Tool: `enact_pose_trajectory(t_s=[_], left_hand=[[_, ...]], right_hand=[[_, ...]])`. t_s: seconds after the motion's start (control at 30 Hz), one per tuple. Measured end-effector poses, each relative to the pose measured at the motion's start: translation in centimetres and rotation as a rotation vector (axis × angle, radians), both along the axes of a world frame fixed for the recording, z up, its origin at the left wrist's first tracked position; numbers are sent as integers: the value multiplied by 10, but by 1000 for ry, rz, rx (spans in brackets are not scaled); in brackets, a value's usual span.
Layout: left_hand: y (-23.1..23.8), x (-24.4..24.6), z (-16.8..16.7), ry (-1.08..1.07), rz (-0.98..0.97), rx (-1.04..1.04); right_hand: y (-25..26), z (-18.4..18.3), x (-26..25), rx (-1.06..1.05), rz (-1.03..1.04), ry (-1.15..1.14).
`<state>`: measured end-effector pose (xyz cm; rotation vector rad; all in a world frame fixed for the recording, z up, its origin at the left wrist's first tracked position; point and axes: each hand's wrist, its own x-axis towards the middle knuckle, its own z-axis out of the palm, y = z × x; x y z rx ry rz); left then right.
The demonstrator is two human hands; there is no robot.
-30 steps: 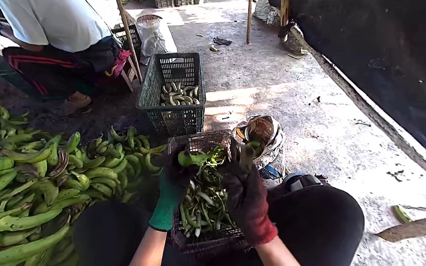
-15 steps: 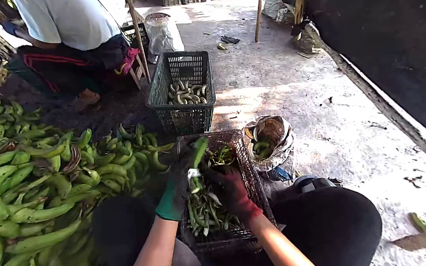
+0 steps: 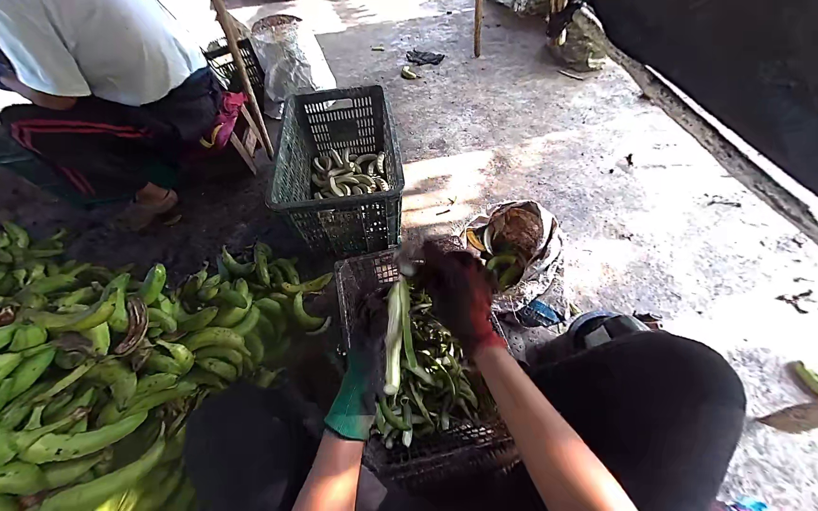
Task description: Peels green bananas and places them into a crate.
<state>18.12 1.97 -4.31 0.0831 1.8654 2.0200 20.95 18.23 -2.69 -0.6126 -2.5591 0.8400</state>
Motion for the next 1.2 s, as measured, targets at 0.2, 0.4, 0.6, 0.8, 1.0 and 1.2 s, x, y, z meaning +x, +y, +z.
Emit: enact_pose_trajectory(t_s=[0.2,0.4,0.6,0.8,1.0,1.2], left_hand=[[-3,-37,-8,171,165,213],[10,-3,-5,-11,26,63],[17,-40,-15,311,572,238],[10,-15,1,155,-126,-95],[11,-32,-8,66,447,-28],[18,-9,-2,120,35,30]], right_hand=[[-60,-44,66,-41,243,136],[3,-1,-6,-130,106,-70],[-65,-48,60,-71,189,118],[18,-8,-22,32,368,-188],[-33,-39,30,-39,209,-26],[-13,-37,13,-208,265,-117]])
